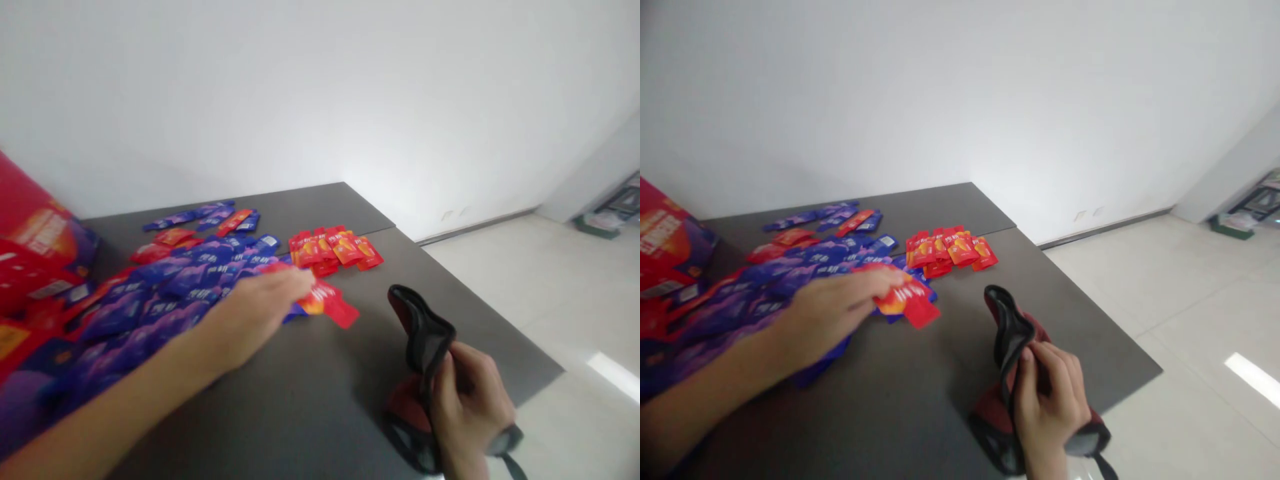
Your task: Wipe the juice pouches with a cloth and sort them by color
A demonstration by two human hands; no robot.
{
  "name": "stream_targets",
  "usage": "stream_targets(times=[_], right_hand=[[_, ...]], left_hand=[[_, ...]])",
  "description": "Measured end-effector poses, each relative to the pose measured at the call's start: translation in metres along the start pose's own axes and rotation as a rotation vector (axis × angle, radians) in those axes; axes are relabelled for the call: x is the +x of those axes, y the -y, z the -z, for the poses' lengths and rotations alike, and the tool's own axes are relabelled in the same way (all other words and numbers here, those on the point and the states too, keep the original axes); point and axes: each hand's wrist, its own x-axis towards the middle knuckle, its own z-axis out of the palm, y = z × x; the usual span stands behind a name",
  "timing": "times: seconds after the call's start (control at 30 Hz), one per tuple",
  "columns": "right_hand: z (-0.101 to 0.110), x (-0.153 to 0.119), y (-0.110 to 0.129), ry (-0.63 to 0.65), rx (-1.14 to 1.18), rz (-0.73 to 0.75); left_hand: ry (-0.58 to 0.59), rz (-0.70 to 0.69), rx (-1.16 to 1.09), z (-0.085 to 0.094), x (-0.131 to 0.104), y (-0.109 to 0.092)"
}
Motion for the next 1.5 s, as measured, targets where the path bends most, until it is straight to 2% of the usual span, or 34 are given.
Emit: stream_targets(times=[0.03, 0.07, 0.13, 0.17, 0.23, 0.33, 0.43, 0.5, 0.6, 0.67, 0.77, 0.83, 0.9, 1.03, 1.13, 1.2, 1.27, 1.37, 1.43, 1.5], right_hand=[[0.0, -0.001, -0.002, -0.038, -0.013, -0.024], [0.001, -0.001, -0.004, -0.068, -0.024, -0.037], [0.002, -0.001, -0.004, -0.088, -0.028, -0.028], [0.004, -0.001, -0.003, -0.078, -0.026, -0.018], [0.008, 0.0, 0.002, -0.035, -0.011, -0.002], [0.017, 0.005, 0.013, 0.065, 0.037, 0.048], [0.028, 0.018, 0.024, 0.15, 0.116, 0.078], [0.036, 0.03, 0.031, 0.105, 0.168, 0.045], [0.045, 0.049, 0.043, 0.026, 0.235, 0.062], [0.046, 0.057, 0.05, 0.097, 0.245, 0.146], [0.038, 0.06, 0.058, 0.245, 0.209, 0.308], [0.031, 0.058, 0.06, 0.3, 0.195, 0.377], [0.025, 0.055, 0.06, 0.338, 0.197, 0.39], [0.027, 0.054, 0.064, 0.351, 0.243, 0.344], [0.031, 0.053, 0.075, 0.353, 0.342, 0.265], [0.026, 0.046, 0.085, 0.473, 0.413, 0.286], [0.014, 0.032, 0.093, 0.704, 0.419, 0.403], [-0.011, 0.004, 0.097, 0.991, 0.264, 0.601], [-0.026, -0.011, 0.095, 1.061, 0.149, 0.687], [-0.038, -0.017, 0.091, 1.087, 0.077, 0.764]], left_hand=[[0.131, -0.124, -0.064, -0.021, -0.023, -0.016], [0.182, -0.179, -0.11, -0.041, -0.045, -0.027], [0.249, -0.206, -0.143, -0.075, -0.085, -0.038], [0.256, -0.196, -0.14, -0.087, -0.102, -0.038], [0.217, -0.142, -0.097, -0.097, -0.128, -0.031], [0.106, -0.091, -0.025, -0.083, -0.148, -0.021], [0.141, -0.097, 0.011, -0.059, -0.138, -0.019], [0.234, -0.106, 0.033, -0.051, -0.119, -0.023], [0.392, -0.059, 0.121, -0.052, -0.089, -0.033], [0.443, 0.038, 0.236, -0.059, -0.08, -0.046], [0.397, 0.183, 0.368, -0.066, -0.089, -0.071], [0.352, 0.228, 0.392, -0.064, -0.102, -0.085], [0.326, 0.218, 0.354, -0.057, -0.115, -0.09], [0.303, 0.031, 0.125, -0.049, -0.131, -0.072], [0.275, -0.05, 0.036, -0.056, -0.139, -0.055], [0.272, -0.078, 0.045, -0.063, -0.143, -0.05], [0.309, -0.1, 0.092, -0.066, -0.142, -0.051], [0.392, -0.143, 0.233, -0.065, -0.137, -0.059], [0.397, -0.19, 0.342, -0.067, -0.134, -0.066], [0.327, -0.247, 0.438, -0.073, -0.134, -0.072]])
